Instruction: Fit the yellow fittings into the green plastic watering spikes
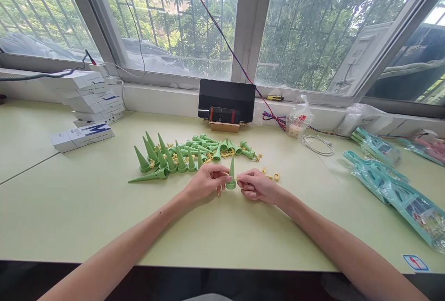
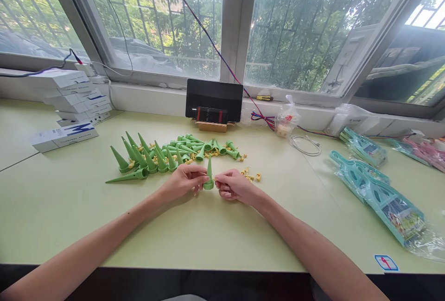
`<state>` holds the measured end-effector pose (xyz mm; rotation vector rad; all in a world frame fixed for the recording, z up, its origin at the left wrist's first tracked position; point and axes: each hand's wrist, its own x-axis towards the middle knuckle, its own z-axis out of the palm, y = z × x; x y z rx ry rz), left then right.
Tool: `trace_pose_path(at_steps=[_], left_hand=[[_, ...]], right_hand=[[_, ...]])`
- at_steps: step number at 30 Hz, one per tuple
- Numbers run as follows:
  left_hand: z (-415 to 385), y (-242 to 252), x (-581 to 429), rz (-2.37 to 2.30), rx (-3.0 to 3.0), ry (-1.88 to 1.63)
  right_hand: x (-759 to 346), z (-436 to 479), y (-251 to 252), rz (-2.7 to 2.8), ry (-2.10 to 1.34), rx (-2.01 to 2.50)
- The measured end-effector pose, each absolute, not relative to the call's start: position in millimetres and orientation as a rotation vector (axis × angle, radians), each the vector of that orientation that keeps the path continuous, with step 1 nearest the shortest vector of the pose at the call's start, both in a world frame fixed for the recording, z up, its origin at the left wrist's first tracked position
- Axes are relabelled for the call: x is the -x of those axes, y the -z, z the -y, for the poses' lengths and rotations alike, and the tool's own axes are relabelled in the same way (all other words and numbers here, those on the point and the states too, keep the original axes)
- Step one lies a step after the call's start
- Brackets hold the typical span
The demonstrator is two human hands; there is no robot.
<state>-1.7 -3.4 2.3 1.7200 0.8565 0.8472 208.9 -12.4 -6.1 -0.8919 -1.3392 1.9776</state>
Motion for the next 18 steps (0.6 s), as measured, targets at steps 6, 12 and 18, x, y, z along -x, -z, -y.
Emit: trace_pose_path(at_steps=[6, 12, 18], left_hand=[[-1.7, 0.8, 6.6, -0.805, -1.681, -0.772], [-2.1, -2.2, 8.2, -0.838, -1.646, -0.702], [-2.5, -1.3, 8.8, -0.855, -1.619, -0.687]], right_hand=[[-208.0, 16.0, 5.5, 1.472, -1.888, 0.887], [-205.2, 19.5, 2.7, 1.607, -1.765, 0.918], [-203.1, 21.1, 5.3, 1.720, -1.587, 0.957]])
